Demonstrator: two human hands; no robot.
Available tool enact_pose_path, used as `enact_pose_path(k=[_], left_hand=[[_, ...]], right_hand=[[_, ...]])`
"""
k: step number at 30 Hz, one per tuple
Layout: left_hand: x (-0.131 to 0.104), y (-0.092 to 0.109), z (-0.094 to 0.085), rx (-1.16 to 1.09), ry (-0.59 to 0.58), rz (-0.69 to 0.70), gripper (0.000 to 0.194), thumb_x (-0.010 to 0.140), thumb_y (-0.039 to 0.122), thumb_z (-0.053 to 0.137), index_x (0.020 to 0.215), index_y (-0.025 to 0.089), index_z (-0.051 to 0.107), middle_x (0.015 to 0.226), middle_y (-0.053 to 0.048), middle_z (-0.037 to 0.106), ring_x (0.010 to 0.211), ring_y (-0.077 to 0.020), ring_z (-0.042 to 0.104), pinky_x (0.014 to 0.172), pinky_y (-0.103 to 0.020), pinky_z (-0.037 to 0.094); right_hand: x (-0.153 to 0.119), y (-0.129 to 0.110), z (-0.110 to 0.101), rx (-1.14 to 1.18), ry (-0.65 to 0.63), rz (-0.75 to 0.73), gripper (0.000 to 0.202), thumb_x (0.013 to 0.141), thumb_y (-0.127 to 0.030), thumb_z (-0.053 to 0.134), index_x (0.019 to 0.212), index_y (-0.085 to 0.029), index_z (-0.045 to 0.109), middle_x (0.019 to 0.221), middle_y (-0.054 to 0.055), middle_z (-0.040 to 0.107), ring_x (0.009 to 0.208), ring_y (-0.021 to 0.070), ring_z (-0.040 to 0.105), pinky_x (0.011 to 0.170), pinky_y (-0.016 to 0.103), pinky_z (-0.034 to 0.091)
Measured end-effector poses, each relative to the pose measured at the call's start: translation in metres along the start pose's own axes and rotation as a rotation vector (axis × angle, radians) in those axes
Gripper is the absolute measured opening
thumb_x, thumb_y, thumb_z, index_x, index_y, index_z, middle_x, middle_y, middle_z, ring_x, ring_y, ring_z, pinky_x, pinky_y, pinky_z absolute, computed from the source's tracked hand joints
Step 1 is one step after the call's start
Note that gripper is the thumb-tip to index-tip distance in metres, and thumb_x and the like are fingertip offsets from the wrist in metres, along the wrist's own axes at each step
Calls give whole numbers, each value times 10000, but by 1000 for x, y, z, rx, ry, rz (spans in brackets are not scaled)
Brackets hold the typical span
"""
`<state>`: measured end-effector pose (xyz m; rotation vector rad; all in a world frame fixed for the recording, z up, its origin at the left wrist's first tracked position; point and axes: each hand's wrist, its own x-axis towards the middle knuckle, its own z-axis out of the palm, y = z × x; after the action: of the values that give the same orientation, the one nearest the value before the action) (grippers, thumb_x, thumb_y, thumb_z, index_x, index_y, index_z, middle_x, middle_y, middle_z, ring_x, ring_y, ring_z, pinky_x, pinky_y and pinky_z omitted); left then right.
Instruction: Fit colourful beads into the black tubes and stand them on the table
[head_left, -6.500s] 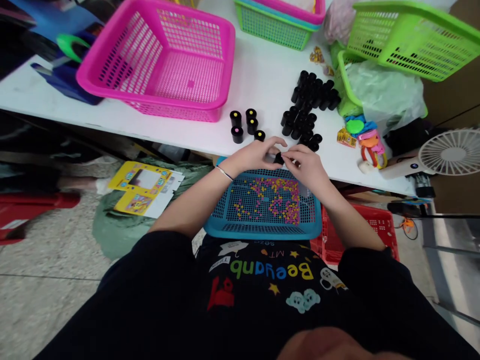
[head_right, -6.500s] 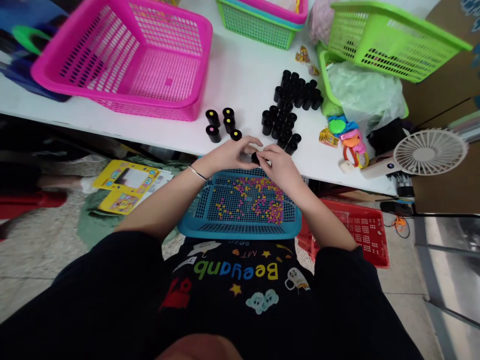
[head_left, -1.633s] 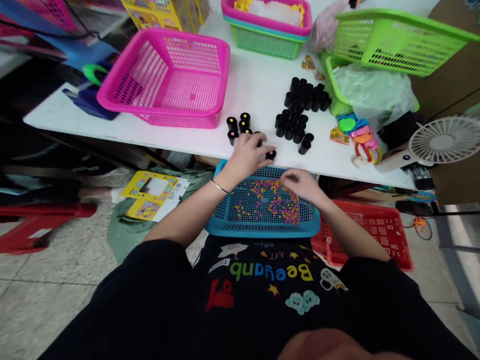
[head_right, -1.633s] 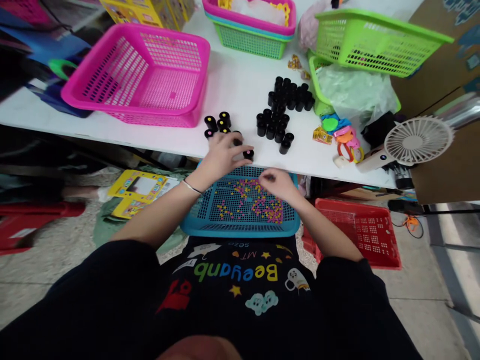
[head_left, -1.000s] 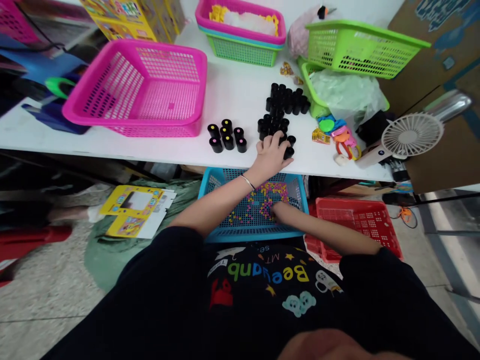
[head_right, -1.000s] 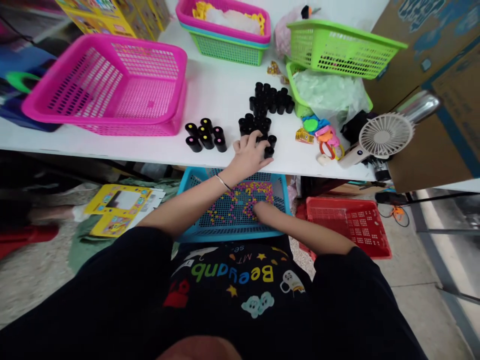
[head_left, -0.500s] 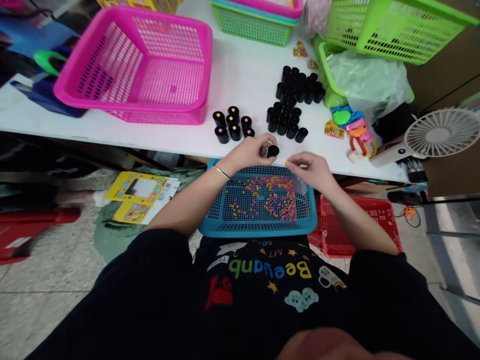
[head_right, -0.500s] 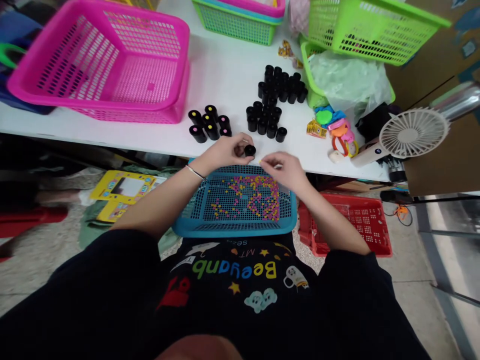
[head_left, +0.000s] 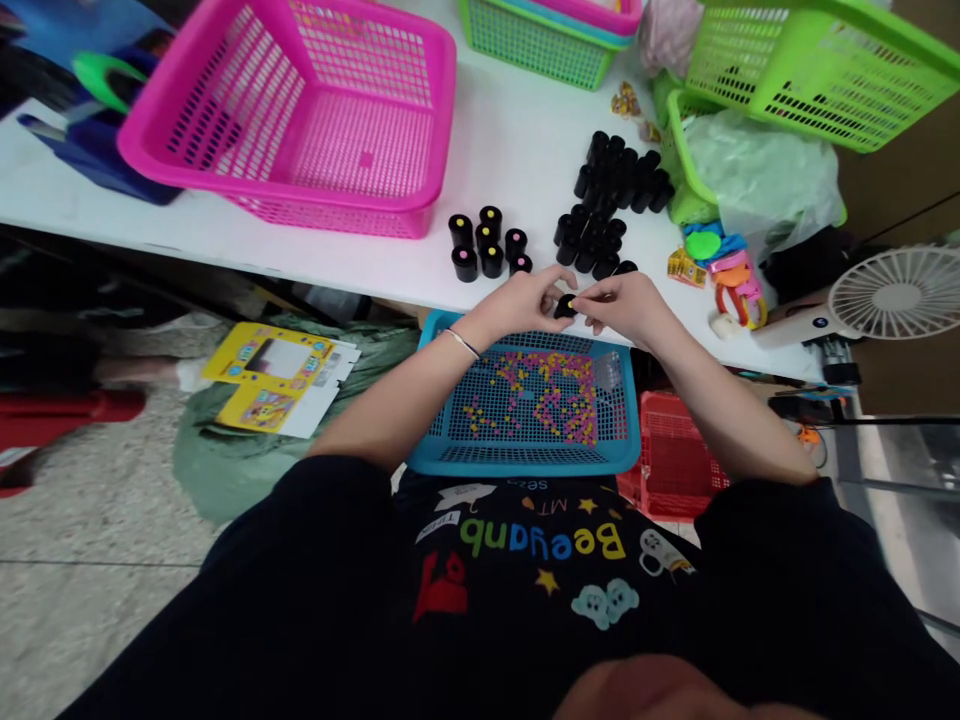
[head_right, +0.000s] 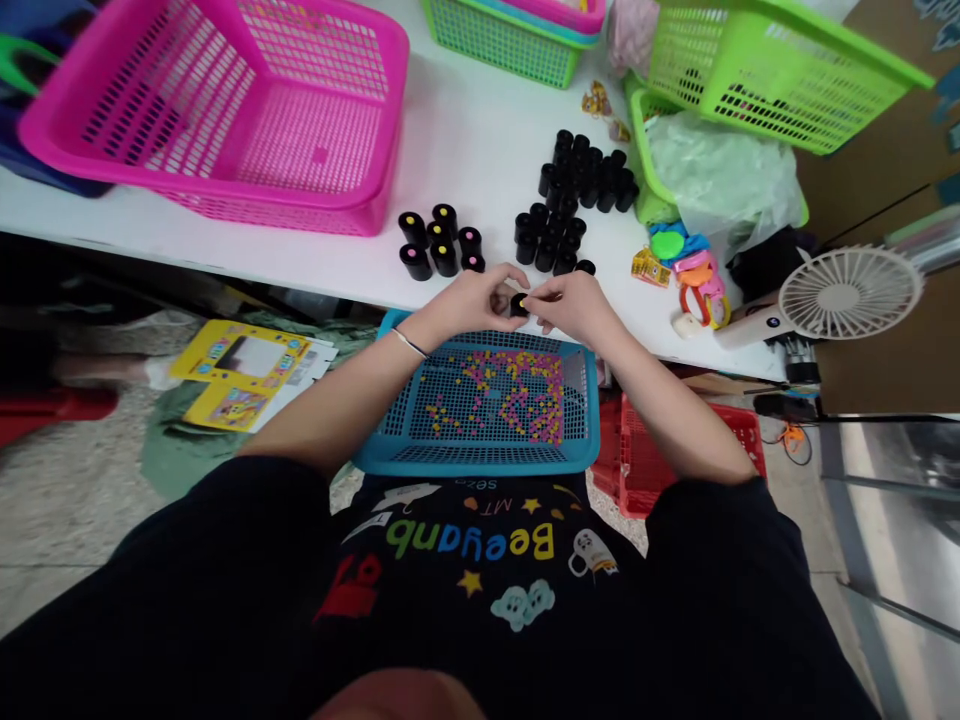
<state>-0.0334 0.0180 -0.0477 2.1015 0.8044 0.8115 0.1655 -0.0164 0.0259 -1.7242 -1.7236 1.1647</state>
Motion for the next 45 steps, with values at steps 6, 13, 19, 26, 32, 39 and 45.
enact_pose_path(k=[6, 13, 19, 26, 32, 39, 45], left_hand=[[0, -1, 1, -77, -5, -19, 619, 786, 147, 776, 1332, 215, 494, 564, 156, 488, 512, -99, 498, 585, -213, 376], [1, -7, 3, -86, -12, 12, 648, 820, 203, 805, 1382, 201, 481, 581, 145, 507, 520, -105, 506, 601, -222, 388], [2, -8, 3, 44, -14, -3, 556, 860, 215, 818, 1352, 179, 560, 608, 122, 515, 566, -113, 533, 640, -224, 435], [-23, 13, -3, 524, 127, 30, 335, 942, 318, 807, 1258, 231, 739, 1367, -148, 707, 1166, -314, 655, 1021, -467, 526], [-30, 13, -30, 772, 344, -262, 299, 909, 336, 832, 1202, 341, 773, 1694, -113, 459, 1374, -495, 488, 1069, -671, 413], [10, 27, -20, 735, 328, -314, 565, 888, 431, 859, 1392, 298, 638, 1733, -123, 396, 1443, -501, 393, 1117, -669, 333], [49, 24, 6, 590, 325, -182, 182, 956, 323, 730, 1128, 270, 709, 1700, -89, 455, 1463, -511, 370, 1127, -724, 287]], right_hand=[[5, 4, 14, 441, 38, 252, 211, 877, -106, 794, 1086, -134, 776, 760, 7, 717, 644, 105, 702, 677, 233, 667], [7, 10, 21, 638, 51, 335, 162, 938, -90, 702, 1067, -125, 794, 870, 33, 778, 834, 102, 779, 834, 164, 675], [5, 16, 24, 678, 49, 307, 161, 941, -105, 736, 1088, -145, 788, 952, 33, 796, 879, 103, 778, 889, 182, 672], [-37, 47, 30, 513, 52, 101, 320, 980, -369, 759, 1251, -200, 738, 869, 14, 746, 771, 140, 739, 795, 281, 669], [-69, 83, 57, -408, -477, -4, 246, 1009, -238, 680, 1208, -157, 800, 1133, 117, 807, 1023, 239, 762, 937, 320, 582], [-83, 108, 82, -586, -412, 0, 165, 888, -28, 669, 809, -160, 728, 1001, 137, 736, 874, 241, 743, 836, 320, 549], [-83, 108, 85, -474, -301, -36, 504, 821, 87, 606, 493, -226, 386, 549, -32, 387, 542, 123, 474, 715, 321, 467]])
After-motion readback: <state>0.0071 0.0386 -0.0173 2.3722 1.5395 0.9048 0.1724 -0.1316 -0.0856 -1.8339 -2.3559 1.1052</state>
